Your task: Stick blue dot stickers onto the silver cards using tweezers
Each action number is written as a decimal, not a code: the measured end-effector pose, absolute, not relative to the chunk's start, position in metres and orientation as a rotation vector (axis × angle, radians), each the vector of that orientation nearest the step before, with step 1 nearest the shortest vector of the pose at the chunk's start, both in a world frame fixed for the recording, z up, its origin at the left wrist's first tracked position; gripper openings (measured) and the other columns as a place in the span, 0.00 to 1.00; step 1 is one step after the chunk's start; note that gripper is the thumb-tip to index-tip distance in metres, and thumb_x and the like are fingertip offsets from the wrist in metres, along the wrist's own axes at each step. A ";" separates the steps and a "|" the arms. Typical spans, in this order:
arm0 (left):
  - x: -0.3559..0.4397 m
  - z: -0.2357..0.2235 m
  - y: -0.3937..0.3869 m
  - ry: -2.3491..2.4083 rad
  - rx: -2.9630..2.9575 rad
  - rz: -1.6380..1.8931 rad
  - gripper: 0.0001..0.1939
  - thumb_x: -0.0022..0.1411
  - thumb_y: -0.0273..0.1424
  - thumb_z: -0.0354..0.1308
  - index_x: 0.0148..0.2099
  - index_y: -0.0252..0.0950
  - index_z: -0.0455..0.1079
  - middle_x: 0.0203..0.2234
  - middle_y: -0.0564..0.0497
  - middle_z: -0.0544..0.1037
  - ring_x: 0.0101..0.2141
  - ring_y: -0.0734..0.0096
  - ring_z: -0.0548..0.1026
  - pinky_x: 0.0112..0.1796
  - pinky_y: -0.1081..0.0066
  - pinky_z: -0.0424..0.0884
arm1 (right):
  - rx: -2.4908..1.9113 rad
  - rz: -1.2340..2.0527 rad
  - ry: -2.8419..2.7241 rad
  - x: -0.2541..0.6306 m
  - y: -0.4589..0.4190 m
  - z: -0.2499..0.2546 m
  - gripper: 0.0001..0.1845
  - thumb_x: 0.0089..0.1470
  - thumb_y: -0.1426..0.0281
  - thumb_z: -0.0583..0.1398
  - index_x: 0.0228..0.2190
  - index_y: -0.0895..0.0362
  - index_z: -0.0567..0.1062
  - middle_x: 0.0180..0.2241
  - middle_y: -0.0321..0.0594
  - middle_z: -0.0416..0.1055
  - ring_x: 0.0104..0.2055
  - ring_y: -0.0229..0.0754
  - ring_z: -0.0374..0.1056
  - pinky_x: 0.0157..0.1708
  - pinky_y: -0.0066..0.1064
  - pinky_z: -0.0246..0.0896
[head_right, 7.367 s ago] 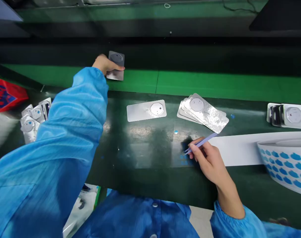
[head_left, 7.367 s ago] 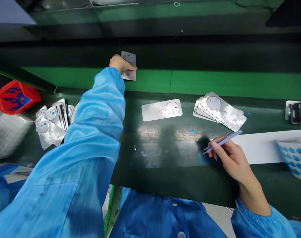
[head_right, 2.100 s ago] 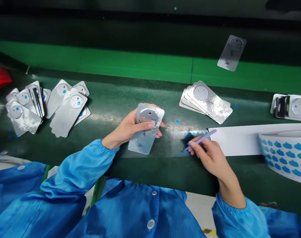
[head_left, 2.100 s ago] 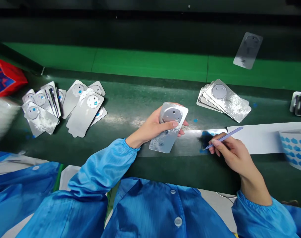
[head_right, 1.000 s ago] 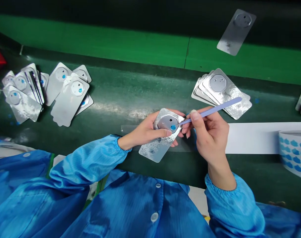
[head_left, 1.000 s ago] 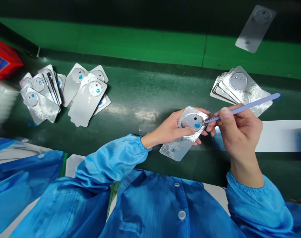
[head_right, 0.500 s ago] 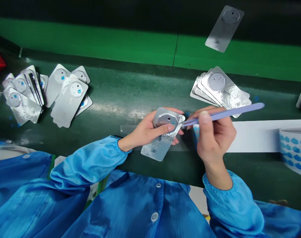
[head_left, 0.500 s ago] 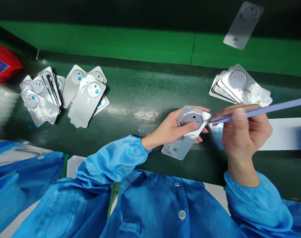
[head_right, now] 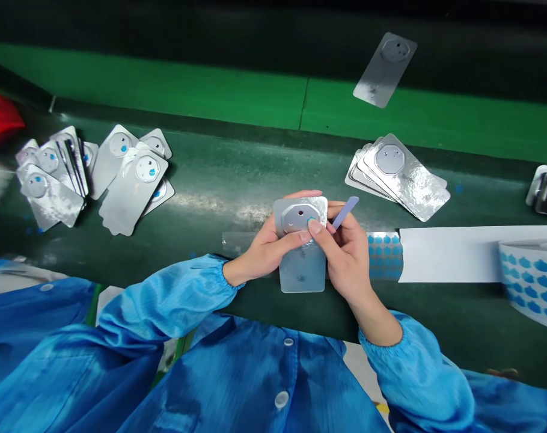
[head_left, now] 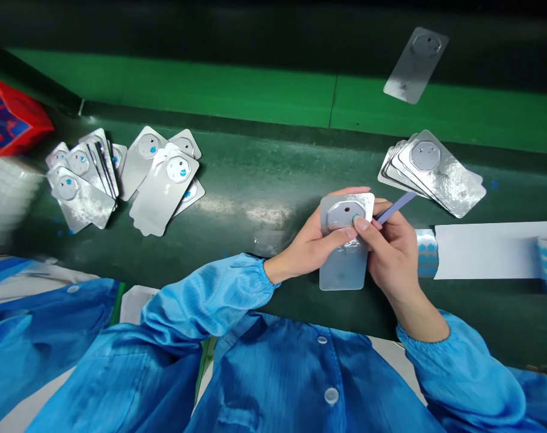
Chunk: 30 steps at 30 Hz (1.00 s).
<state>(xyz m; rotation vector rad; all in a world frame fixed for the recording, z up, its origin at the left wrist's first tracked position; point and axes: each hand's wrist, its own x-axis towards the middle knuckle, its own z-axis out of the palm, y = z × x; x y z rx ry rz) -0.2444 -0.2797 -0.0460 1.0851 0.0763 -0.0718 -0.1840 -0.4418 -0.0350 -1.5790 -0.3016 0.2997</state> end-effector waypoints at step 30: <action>-0.242 -0.048 -0.275 0.143 1.045 -0.114 0.36 0.60 0.46 0.87 0.64 0.36 0.84 0.56 0.40 0.91 0.55 0.47 0.90 0.61 0.51 0.85 | -1.353 0.478 -0.198 -0.185 -0.453 -0.042 0.18 0.64 0.53 0.79 0.38 0.51 0.83 0.34 0.34 0.70 0.28 0.37 0.61 0.24 0.30 0.61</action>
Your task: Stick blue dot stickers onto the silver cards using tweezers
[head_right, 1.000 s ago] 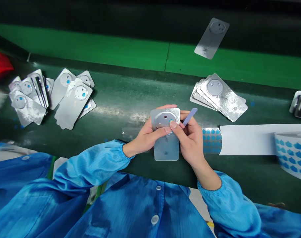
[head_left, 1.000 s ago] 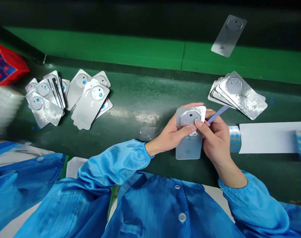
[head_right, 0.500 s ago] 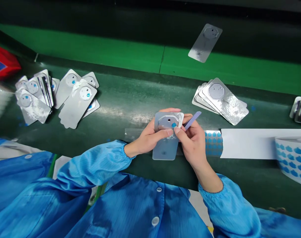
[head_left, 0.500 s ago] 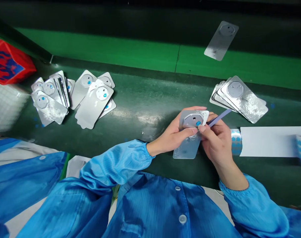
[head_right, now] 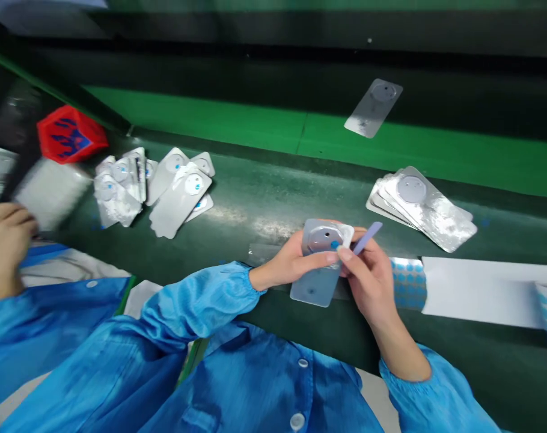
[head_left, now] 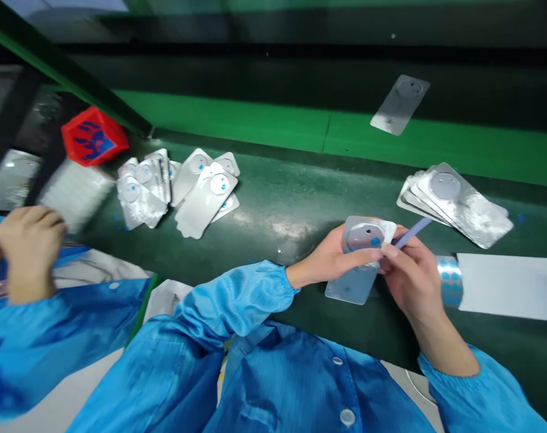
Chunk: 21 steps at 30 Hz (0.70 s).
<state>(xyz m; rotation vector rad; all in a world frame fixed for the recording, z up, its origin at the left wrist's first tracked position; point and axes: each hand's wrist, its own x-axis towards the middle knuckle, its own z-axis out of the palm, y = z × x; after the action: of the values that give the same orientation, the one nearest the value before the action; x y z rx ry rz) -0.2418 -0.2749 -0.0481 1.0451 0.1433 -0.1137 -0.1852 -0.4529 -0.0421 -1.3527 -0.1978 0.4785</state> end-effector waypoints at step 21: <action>-0.315 0.043 0.013 0.836 2.508 0.358 0.33 0.73 0.36 0.70 0.76 0.36 0.74 0.60 0.37 0.87 0.52 0.50 0.85 0.57 0.51 0.83 | -1.423 0.336 0.086 -0.181 -0.477 -0.048 0.18 0.63 0.45 0.78 0.42 0.44 0.90 0.52 0.41 0.79 0.41 0.49 0.65 0.35 0.42 0.68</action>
<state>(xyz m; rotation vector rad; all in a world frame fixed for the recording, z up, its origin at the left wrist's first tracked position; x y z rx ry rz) -0.3154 0.0130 0.0430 2.5076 0.8356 0.3583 -0.1815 -0.4767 -0.0479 -1.4233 0.0863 0.3363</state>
